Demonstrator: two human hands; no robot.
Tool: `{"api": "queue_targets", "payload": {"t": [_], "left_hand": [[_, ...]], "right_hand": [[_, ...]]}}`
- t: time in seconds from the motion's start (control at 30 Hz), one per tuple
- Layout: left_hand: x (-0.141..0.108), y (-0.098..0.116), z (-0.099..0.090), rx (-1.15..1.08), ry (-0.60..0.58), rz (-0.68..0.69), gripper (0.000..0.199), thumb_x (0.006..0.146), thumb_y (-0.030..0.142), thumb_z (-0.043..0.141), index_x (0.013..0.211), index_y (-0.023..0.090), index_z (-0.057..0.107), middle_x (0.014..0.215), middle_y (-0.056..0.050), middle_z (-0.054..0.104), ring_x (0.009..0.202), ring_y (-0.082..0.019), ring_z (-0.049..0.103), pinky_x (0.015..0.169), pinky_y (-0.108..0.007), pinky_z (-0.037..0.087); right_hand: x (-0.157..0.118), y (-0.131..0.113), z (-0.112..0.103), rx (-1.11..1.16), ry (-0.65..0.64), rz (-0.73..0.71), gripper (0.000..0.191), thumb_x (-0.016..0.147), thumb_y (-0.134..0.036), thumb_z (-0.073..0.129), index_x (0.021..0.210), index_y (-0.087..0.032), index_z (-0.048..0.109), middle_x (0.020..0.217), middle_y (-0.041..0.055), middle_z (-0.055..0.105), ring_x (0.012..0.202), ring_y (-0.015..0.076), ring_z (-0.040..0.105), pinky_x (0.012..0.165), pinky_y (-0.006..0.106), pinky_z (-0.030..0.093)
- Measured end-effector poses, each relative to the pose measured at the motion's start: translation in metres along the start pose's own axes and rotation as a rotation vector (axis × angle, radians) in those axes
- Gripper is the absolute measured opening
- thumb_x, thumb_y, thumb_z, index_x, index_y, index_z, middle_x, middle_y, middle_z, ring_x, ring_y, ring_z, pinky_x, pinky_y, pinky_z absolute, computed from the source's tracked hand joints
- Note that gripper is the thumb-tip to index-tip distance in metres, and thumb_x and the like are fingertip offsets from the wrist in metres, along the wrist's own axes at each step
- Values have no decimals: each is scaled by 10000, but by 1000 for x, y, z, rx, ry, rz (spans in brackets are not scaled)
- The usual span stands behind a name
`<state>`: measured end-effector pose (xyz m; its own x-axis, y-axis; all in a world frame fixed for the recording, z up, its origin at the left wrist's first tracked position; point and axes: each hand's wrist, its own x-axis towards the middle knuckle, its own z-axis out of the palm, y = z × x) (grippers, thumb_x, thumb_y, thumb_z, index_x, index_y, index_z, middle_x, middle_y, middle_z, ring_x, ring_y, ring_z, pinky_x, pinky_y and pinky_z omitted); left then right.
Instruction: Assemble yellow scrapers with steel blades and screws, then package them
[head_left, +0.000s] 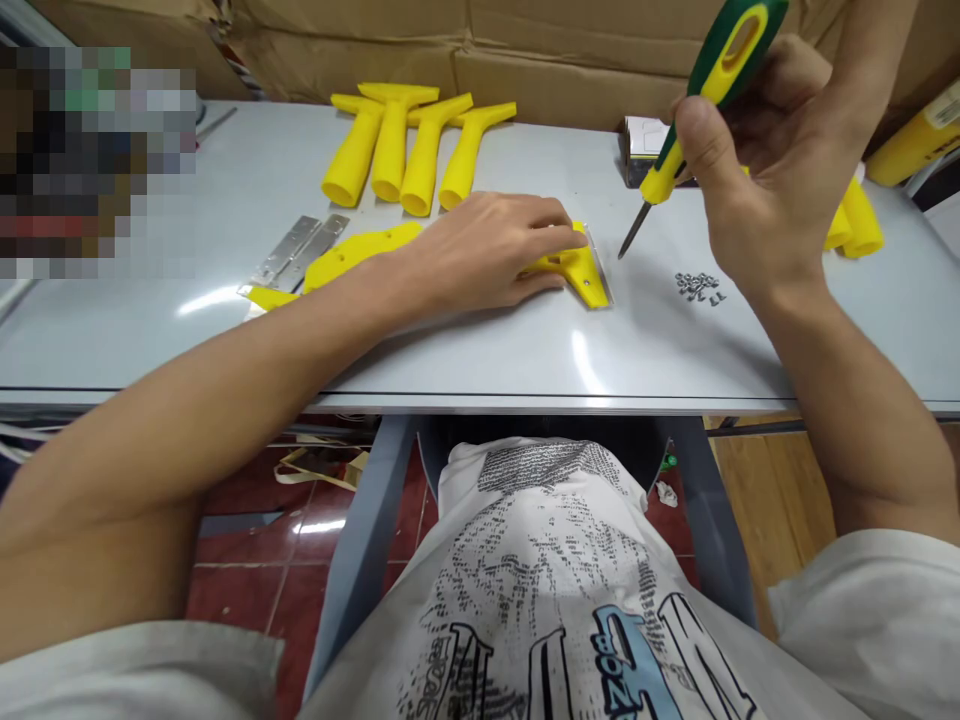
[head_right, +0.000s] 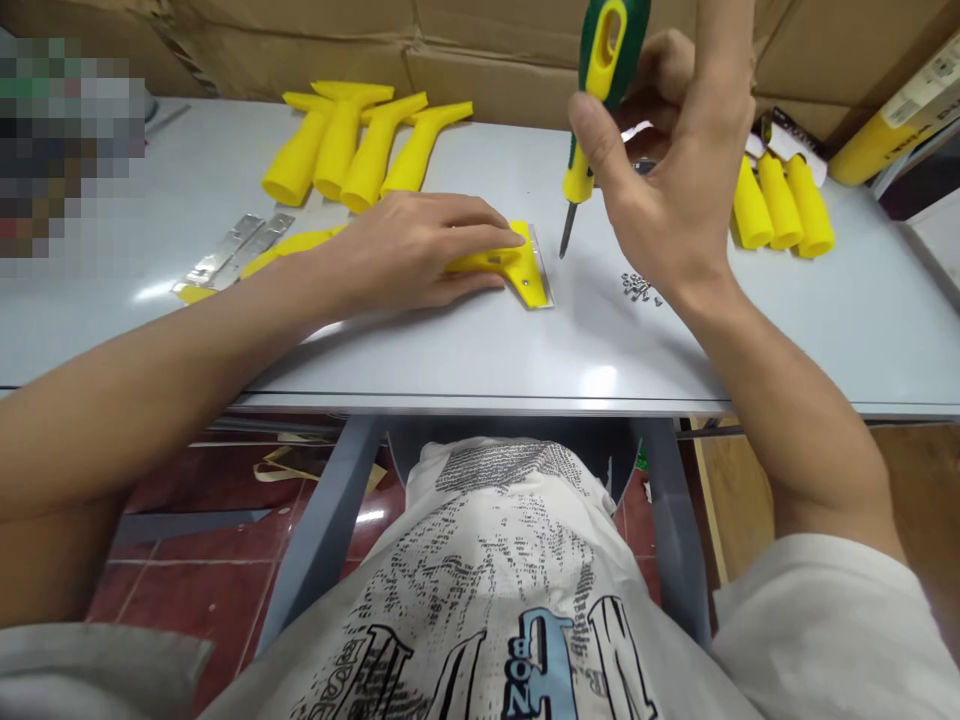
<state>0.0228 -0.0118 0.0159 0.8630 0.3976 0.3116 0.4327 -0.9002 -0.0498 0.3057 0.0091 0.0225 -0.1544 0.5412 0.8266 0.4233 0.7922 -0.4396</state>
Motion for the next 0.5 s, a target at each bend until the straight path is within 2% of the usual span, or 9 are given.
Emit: {"api": "queue_targets", "payload": {"t": [0.07,0.13,0.23,0.33,0.5], "left_hand": [[0,0,-1,-44,14,-44,448,1101,432,512,1477,206,603,1338,-138,700,1107,-277,675,892,-411,537],[0,0,-1,-94,40,-59,439,1095,427,533,1458,193,609,1284,-132,700,1063,-257,668,891,-394,533],[1,-1,3,-149,78,-42,364,1101,422,540,1377,214,654,1227,-113,707,1014,-217,648,901,-368,530],[1,-2,9,-181,135,-23,313,1094,422,558,1290,222,699,1209,-108,703,1038,-226,661,918,-380,540],[0,-1,15,-159,193,1,293,1093,413,557,1198,229,760,1193,-115,698,1028,-239,678,874,-401,570]], "right_hand": [[-1,-1,0,-132,68,-186,569,957,-737,596,1408,-473,370,1319,-8,555,772,150,599,582,325,517],[-1,-3,3,-207,101,-278,521,973,-732,578,1371,-421,451,1232,6,570,672,114,567,508,290,472],[-2,-4,9,-210,144,-309,526,960,-727,607,1361,-419,464,1222,3,565,660,102,572,488,272,465],[-2,-1,13,-181,125,-258,517,964,-686,640,1370,-436,439,1261,-3,569,692,109,622,491,267,482],[-4,-4,15,-84,186,-266,594,924,-801,623,1366,-442,452,1258,-10,582,664,108,634,528,294,589]]}}
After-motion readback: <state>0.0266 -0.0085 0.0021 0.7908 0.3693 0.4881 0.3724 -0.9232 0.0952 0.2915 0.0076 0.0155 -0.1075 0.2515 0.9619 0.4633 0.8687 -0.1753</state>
